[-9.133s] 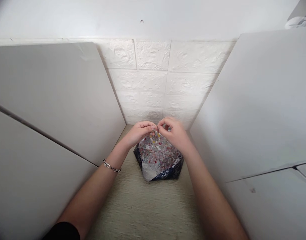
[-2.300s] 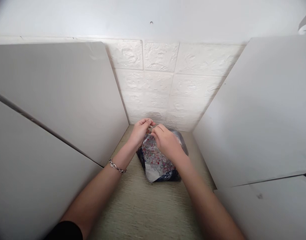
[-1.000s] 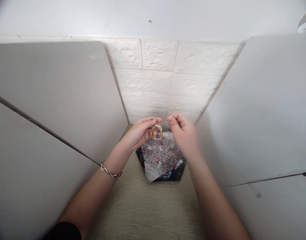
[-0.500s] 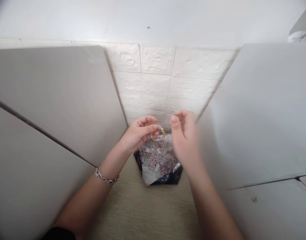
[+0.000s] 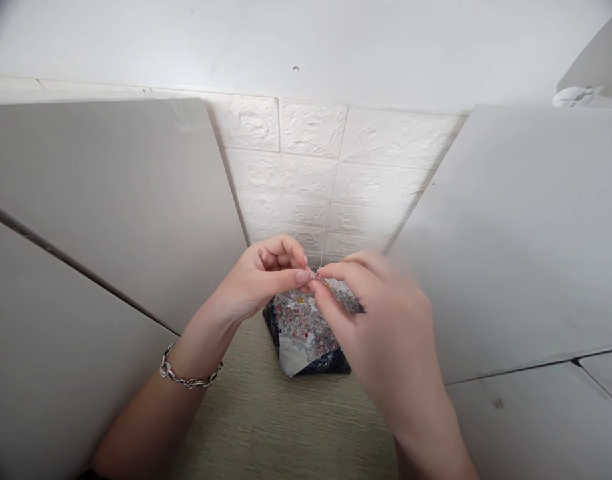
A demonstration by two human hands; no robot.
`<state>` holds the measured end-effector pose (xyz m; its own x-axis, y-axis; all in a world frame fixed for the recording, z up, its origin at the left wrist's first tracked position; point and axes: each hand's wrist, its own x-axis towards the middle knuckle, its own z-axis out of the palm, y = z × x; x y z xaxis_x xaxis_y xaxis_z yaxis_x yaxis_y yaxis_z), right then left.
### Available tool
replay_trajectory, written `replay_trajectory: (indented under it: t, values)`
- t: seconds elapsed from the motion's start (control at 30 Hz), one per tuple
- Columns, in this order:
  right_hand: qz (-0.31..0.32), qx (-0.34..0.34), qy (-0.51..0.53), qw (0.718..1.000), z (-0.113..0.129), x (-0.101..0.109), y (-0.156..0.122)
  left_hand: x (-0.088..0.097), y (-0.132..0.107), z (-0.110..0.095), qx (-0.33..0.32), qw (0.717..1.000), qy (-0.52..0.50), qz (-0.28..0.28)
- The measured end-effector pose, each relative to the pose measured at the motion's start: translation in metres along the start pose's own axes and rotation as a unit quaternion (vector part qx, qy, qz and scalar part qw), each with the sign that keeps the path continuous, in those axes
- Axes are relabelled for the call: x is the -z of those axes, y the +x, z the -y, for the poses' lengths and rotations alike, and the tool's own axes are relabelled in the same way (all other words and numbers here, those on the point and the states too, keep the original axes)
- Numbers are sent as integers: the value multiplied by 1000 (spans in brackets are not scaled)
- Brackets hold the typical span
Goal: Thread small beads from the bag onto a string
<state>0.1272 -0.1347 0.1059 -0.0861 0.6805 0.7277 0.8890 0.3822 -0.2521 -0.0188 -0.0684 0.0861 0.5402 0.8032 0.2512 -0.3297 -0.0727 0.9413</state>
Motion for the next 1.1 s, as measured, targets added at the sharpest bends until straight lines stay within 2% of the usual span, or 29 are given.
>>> replay_trajectory:
  t: [0.53,1.1]
  values:
    - [-9,-11,48,999,7,5,1,-1,-5,-4,-23,999,-16,40]
    - [8,-22,46,999,11,8,0,-1,-6,-5,1,999,-38,34]
